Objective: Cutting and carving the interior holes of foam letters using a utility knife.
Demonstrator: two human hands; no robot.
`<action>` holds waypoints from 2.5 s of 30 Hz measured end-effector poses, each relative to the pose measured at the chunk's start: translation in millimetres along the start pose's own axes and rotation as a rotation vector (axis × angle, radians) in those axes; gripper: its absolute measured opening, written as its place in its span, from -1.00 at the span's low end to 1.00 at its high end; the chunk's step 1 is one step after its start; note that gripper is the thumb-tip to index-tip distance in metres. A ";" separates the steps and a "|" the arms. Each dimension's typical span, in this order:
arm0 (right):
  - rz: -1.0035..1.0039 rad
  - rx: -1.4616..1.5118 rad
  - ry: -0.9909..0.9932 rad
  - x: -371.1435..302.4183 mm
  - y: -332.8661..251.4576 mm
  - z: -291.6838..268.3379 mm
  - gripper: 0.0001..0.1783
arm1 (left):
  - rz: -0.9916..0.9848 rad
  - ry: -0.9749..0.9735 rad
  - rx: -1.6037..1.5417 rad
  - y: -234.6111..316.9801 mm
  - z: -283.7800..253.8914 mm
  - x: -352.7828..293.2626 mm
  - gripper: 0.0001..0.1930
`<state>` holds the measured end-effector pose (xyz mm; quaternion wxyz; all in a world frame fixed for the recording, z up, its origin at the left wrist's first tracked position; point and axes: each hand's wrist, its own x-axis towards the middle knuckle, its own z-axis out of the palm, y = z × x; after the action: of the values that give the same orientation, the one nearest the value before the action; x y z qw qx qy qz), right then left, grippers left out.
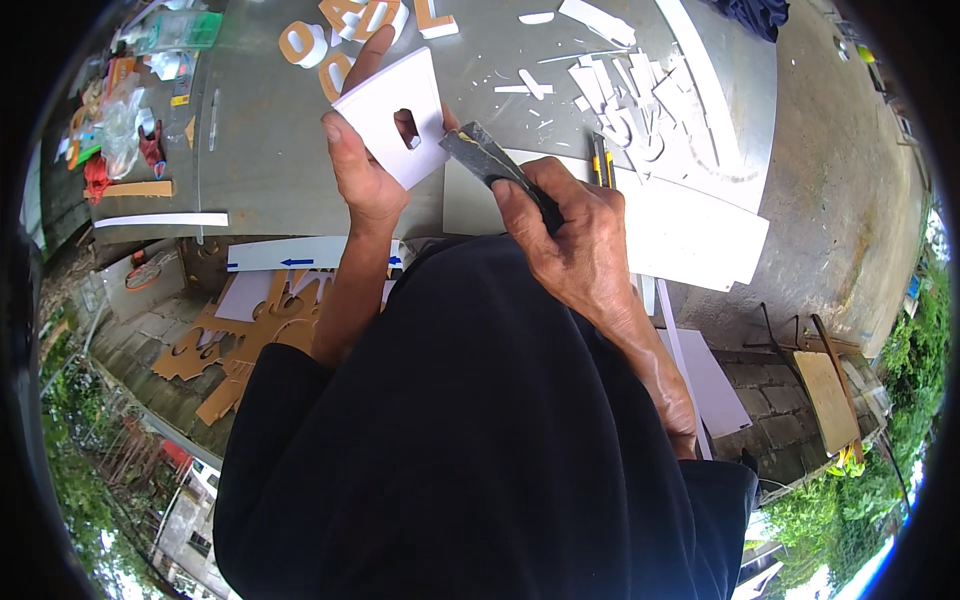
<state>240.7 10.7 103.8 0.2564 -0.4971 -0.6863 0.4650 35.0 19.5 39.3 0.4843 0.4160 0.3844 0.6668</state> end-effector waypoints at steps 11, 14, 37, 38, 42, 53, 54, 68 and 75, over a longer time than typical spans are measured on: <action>0.272 0.696 0.033 6.2 10.3 11.1 -0.63 | -0.125 0.169 0.019 -10.0 11.7 -5.6 -0.64; 0.296 0.752 0.074 6.1 11.4 12.0 -0.64 | -0.064 0.183 -0.001 -11.1 15.9 -4.4 -0.75; 0.314 0.428 -0.054 11.5 18.3 26.5 -0.61 | -0.487 -0.010 -0.564 -25.3 33.2 -16.6 -0.30; 0.316 0.428 -0.052 10.9 16.8 25.6 -0.61 | -0.490 -0.010 -0.565 -27.1 32.7 -15.7 -0.30; 0.306 0.351 0.029 6.5 3.4 19.6 -0.62 | -0.442 0.066 -0.456 -29.8 33.0 -12.8 -0.29; 0.126 -0.038 0.061 13.5 -13.7 9.4 -0.75 | -0.428 0.139 -0.399 -22.1 33.5 -13.2 -0.17; 0.127 -0.036 0.061 13.6 -13.1 10.3 -0.75 | -0.448 0.185 -0.388 -23.0 32.6 -14.2 -0.17; -0.141 -0.270 0.116 16.5 -0.1 30.5 -0.75 | -0.375 0.227 -0.119 -26.5 33.9 -22.2 -0.20; -0.201 -0.368 0.122 19.2 -1.2 35.2 -0.80 | -0.234 0.117 -0.048 -23.2 43.3 -24.0 -0.14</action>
<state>204.3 14.8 87.4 0.2473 -0.4920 -0.7888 0.2729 87.1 6.6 29.2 0.5454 0.3170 0.4419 0.6377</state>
